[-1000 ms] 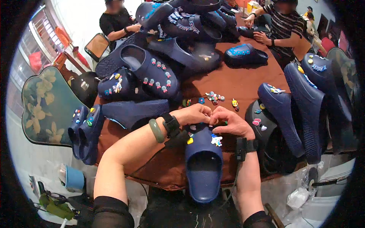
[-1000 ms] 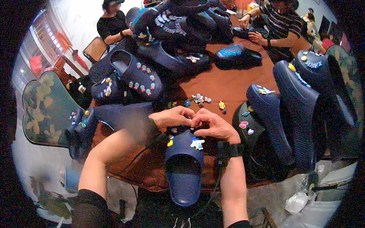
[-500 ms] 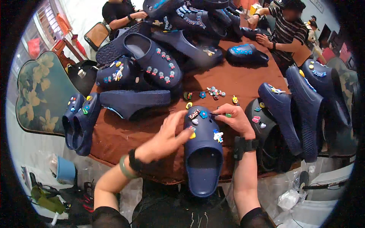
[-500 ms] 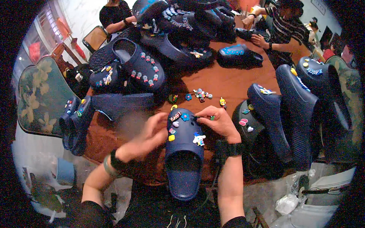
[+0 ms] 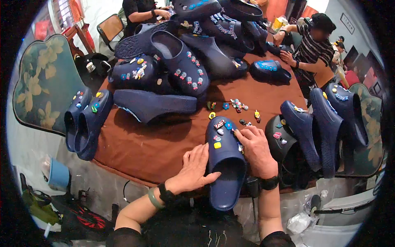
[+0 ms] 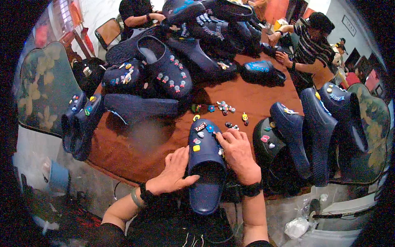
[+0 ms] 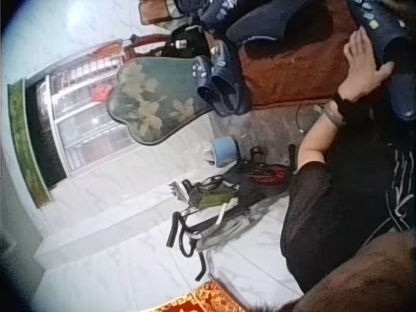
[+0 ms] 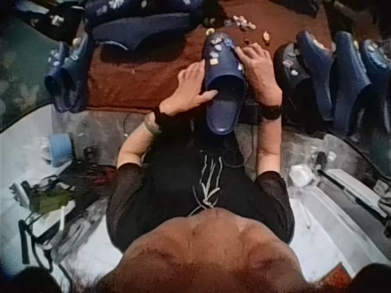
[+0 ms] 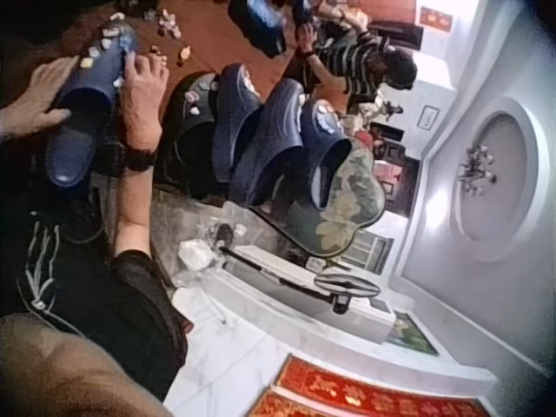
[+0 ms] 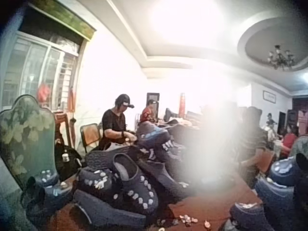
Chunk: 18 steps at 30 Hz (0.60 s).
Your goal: Manually inserting decorative charms into the holes of plastic clogs.
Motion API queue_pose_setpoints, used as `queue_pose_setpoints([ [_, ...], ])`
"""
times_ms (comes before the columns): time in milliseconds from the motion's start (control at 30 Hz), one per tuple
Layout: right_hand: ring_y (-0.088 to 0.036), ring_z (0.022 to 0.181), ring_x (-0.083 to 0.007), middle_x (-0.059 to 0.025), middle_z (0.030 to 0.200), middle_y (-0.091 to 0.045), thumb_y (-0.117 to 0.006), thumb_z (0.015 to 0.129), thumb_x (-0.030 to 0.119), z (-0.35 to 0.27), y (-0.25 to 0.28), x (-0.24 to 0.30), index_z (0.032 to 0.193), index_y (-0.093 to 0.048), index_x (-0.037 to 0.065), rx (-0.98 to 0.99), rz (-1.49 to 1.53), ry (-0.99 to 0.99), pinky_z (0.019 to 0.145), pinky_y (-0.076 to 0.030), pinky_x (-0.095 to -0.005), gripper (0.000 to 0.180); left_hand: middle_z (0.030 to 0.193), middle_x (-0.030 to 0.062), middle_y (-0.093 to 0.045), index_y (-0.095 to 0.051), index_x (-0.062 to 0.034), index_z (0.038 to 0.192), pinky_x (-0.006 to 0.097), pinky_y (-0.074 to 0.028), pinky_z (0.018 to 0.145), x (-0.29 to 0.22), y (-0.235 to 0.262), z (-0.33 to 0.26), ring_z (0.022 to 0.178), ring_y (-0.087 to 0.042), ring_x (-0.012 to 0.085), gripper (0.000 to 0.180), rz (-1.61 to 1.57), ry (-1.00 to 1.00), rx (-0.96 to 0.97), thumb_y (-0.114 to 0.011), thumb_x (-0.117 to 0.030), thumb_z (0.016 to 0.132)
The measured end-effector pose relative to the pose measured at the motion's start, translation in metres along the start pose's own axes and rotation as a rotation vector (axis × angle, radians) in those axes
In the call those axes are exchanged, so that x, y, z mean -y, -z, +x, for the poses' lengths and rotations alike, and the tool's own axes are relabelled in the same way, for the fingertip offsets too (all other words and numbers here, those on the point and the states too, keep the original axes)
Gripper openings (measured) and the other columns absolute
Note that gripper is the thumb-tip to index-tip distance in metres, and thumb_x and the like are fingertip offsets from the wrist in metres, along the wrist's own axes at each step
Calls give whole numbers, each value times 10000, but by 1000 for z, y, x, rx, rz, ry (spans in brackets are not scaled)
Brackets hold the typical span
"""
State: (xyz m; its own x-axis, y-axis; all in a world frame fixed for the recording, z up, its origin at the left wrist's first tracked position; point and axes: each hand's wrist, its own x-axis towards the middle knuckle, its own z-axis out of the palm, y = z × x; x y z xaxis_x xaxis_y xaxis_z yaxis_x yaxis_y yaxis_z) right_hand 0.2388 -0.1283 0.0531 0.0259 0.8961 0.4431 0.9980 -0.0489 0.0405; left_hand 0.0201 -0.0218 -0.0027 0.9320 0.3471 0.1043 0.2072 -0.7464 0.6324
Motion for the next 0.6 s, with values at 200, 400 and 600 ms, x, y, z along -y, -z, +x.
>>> queue_pose_setpoints([
  [200, -524, 1082, -263, -84, 994, -606, -563, 778, 118, 21, 8, 2, 1139, -600, 52, 271, -115, 114, 929, -393, -394, 370, 1429, 310, -216, -87, 100, 1429, 525, -94, 1101, 4, -3, -1, 1372, -159, 427, 988, 4, -4, 4, -534, -548, 832],
  [400, -529, 1008, -290, -121, 935, -580, -555, 757, 105, 33, 11, 0, 1017, -615, 31, 384, 29, 196, 889, -409, -392, 276, 1461, 349, -153, -70, 136, 1422, 537, -94, 1111, 7, -19, -3, 1394, -127, 441, 1005, 12, 0, 8, -536, -528, 830],
  [600, -534, 930, -291, -130, 893, -579, -564, 737, 71, 45, 5, -4, 903, -648, 12, 441, -57, 279, 824, -451, -376, 196, 1462, 344, -171, -63, 138, 1422, 518, -89, 1122, 1, -13, -1, 1398, -116, 437, 956, -26, 17, 10, -498, -491, 848],
])
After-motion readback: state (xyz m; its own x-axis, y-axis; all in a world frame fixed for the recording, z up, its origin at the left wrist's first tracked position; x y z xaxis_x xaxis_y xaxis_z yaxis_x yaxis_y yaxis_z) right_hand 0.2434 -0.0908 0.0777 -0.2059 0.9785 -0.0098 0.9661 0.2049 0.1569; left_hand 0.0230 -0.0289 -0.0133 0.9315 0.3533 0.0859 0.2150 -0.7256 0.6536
